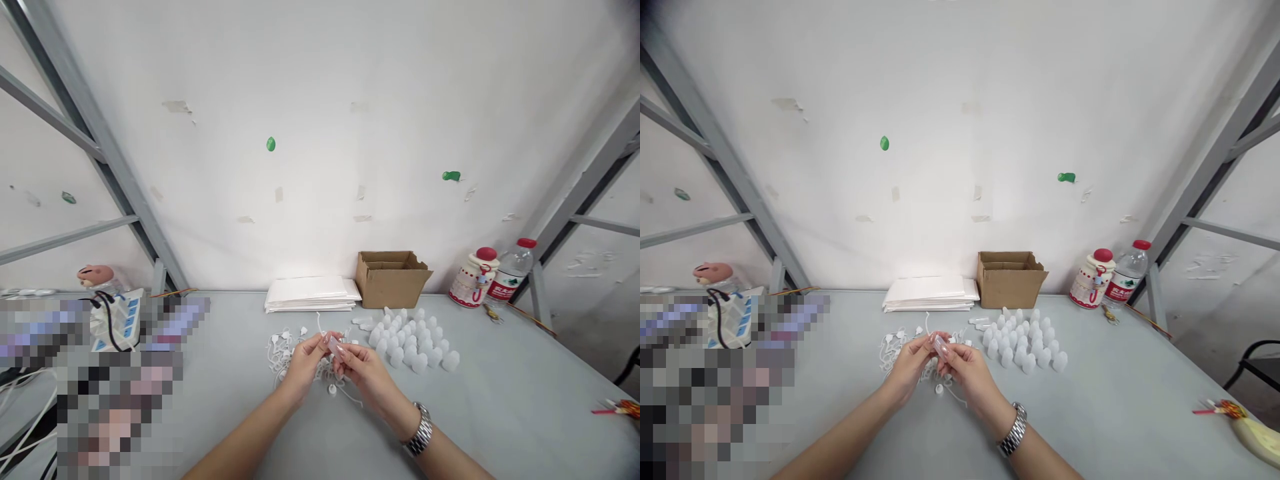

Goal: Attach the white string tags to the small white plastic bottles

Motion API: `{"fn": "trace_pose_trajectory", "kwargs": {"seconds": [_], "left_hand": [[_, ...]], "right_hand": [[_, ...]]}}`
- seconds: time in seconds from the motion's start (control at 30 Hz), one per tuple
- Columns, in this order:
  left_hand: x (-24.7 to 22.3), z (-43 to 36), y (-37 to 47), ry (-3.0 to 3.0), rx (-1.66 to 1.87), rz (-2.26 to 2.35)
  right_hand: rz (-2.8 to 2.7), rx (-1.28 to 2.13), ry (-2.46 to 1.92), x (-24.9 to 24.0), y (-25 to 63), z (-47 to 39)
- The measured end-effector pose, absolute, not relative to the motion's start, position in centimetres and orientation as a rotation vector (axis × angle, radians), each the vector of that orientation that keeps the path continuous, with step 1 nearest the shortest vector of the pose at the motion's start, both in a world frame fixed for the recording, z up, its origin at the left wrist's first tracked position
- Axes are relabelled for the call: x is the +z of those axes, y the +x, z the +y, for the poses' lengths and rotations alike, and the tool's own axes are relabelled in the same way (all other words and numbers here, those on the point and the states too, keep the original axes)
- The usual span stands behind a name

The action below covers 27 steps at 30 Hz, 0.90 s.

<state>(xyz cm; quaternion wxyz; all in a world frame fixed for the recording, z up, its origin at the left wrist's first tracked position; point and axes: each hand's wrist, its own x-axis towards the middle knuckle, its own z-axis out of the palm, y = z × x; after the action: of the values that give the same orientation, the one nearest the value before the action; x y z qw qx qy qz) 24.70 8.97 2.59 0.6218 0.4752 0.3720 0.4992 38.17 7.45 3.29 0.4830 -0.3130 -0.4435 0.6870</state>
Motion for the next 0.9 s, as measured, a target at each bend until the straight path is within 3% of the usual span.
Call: {"fn": "trace_pose_trajectory", "kwargs": {"seconds": [0.2,0.47,0.7,0.9], "left_hand": [[3.3,9.0,24.6,1.149,1.155,0.915],[3.4,9.0,24.2,1.048,1.234,0.888],[3.0,9.5,24.2,0.926,1.225,0.819],[3.2,9.2,24.4,0.750,1.153,0.740]], "right_hand": [[-1.169,1.575,-0.864,3.0,38.2,7.8],[-1.482,0.969,-1.117,2.7,38.3,7.4],[-1.449,1.159,-1.050,2.3,38.3,7.6],[-1.698,0.613,-1.090,2.1,38.3,6.9]]}}
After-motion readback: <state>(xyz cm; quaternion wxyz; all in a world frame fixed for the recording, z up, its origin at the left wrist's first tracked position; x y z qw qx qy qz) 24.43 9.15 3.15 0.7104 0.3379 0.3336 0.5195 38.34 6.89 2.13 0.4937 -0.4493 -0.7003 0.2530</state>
